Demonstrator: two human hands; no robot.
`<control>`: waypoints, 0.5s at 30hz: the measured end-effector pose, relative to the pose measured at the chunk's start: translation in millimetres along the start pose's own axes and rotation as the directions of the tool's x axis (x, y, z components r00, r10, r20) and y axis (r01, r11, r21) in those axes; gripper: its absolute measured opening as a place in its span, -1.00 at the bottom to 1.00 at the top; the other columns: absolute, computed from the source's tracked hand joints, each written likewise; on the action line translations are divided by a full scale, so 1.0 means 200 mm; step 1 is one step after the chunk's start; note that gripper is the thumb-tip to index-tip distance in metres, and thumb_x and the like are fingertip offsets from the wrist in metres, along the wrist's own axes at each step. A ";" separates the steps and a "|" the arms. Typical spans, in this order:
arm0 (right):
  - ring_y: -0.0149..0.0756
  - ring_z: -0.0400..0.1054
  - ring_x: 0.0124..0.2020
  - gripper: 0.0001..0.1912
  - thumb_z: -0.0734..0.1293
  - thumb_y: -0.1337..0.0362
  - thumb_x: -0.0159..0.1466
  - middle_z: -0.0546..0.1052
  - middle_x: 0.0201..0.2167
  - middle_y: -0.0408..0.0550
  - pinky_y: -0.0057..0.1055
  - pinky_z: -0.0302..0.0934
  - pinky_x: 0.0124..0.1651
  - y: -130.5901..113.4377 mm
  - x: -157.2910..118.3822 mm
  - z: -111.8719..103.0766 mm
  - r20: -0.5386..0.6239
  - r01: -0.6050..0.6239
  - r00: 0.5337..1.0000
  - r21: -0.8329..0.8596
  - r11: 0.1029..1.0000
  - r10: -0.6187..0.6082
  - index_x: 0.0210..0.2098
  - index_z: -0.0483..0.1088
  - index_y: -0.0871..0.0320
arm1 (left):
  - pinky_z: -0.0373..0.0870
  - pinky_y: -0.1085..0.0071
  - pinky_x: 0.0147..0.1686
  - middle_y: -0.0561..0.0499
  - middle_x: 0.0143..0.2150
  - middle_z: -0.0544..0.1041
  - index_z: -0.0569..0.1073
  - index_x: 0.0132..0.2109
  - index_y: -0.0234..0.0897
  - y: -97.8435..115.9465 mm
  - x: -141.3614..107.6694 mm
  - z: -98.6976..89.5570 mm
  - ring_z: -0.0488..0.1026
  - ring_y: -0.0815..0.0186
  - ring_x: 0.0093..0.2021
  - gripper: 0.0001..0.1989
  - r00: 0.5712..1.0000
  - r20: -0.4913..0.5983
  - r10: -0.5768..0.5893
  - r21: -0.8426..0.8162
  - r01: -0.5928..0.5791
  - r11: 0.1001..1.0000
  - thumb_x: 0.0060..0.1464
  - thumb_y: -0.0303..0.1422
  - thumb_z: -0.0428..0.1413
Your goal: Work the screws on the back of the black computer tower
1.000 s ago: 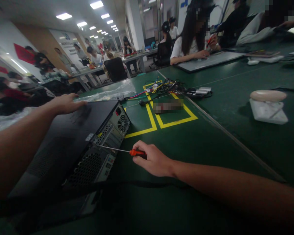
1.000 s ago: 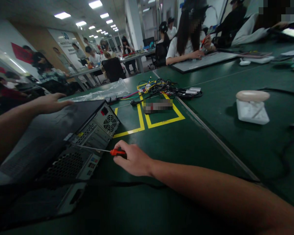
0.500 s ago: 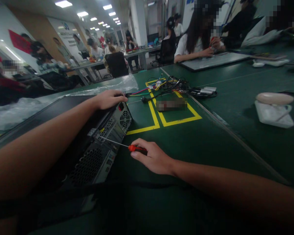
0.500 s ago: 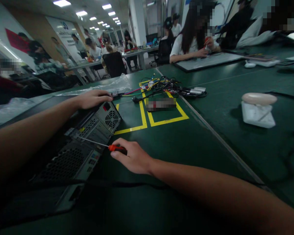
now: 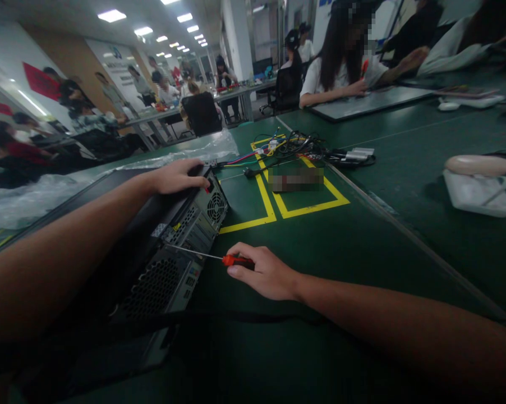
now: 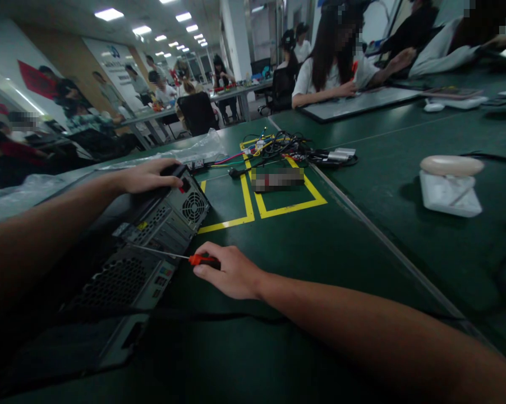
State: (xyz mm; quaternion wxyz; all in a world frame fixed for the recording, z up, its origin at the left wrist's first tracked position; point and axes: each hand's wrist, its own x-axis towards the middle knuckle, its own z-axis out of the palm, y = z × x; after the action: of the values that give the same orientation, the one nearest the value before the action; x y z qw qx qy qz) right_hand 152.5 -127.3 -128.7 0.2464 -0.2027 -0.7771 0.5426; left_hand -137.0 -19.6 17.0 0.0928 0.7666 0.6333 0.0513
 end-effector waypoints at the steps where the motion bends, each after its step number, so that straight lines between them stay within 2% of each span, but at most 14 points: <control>1: -0.35 0.34 -0.32 -0.87 0.38 0.24 0.46 0.47 -0.33 -0.22 -0.35 0.17 -0.16 0.00 0.00 0.00 0.001 -0.003 1.000 0.003 1.000 0.003 -0.03 0.47 0.11 | 0.45 0.10 0.09 -0.18 0.05 0.63 0.54 0.16 -0.30 0.00 -0.01 0.00 0.52 -0.12 0.10 -0.20 1.000 0.001 -0.001 -0.028 0.001 1.000 -0.06 0.20 0.14; 5: -0.34 0.34 -0.31 -0.87 0.38 0.24 0.46 0.46 -0.33 -0.22 -0.35 0.16 -0.17 0.00 0.00 0.00 0.007 -0.011 1.000 0.017 1.000 0.011 -0.03 0.46 0.10 | 0.50 0.13 -0.02 -0.11 0.01 0.64 0.53 0.18 -0.24 -0.01 -0.01 0.00 0.57 -0.07 0.01 -0.22 0.999 0.037 -0.017 -0.175 0.023 0.984 -0.09 0.15 0.22; 8: -0.36 0.33 -0.33 -0.88 0.39 0.25 0.46 0.45 -0.34 -0.24 -0.36 0.16 -0.18 0.00 0.00 0.00 0.012 0.000 1.000 0.032 1.000 0.000 -0.04 0.46 0.11 | 0.51 0.12 -0.02 -0.10 0.02 0.64 0.52 0.21 -0.23 -0.02 0.00 0.00 0.57 -0.06 0.01 -0.21 0.999 0.040 -0.013 -0.218 0.021 0.976 -0.11 0.11 0.25; 12: -0.39 0.31 -0.36 -0.89 0.45 0.33 0.40 0.44 -0.38 -0.27 -0.39 0.14 -0.22 -0.01 0.01 0.01 0.014 -0.047 0.999 0.057 0.997 0.046 -0.10 0.46 0.11 | 0.48 0.09 0.07 -0.15 0.03 0.62 0.54 0.15 -0.30 -0.02 0.01 0.01 0.55 -0.08 0.04 -0.25 1.000 -0.018 0.009 -0.121 -0.011 0.993 -0.09 0.09 0.19; 13: -0.40 0.29 -0.37 -0.88 0.48 0.35 0.37 0.43 -0.40 -0.27 -0.41 0.13 -0.25 -0.01 0.02 0.01 0.012 -0.088 0.996 0.075 0.993 0.087 -0.16 0.45 0.12 | 0.46 0.07 0.11 -0.17 0.05 0.61 0.54 0.14 -0.32 -0.02 0.01 0.02 0.54 -0.10 0.06 -0.27 0.999 -0.041 0.020 -0.080 -0.023 0.997 -0.08 0.08 0.17; 15: -0.44 0.22 -0.44 -0.73 0.55 0.35 0.30 0.36 -0.49 -0.30 -0.45 0.11 -0.34 -0.04 0.05 0.04 -0.004 -0.199 0.979 0.168 0.965 0.203 -0.37 0.38 0.14 | 0.41 0.04 0.17 -0.20 0.08 0.60 0.54 0.11 -0.33 -0.02 0.01 0.02 0.51 -0.13 0.12 -0.28 0.996 -0.079 0.038 -0.011 -0.039 0.999 -0.07 0.08 0.13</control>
State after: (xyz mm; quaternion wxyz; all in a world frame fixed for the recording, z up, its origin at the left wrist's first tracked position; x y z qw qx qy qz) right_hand 140.3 -129.6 -121.7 0.2142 -0.2650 -0.7018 0.6256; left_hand -139.1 -17.8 11.5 0.0717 0.7755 0.6211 0.0873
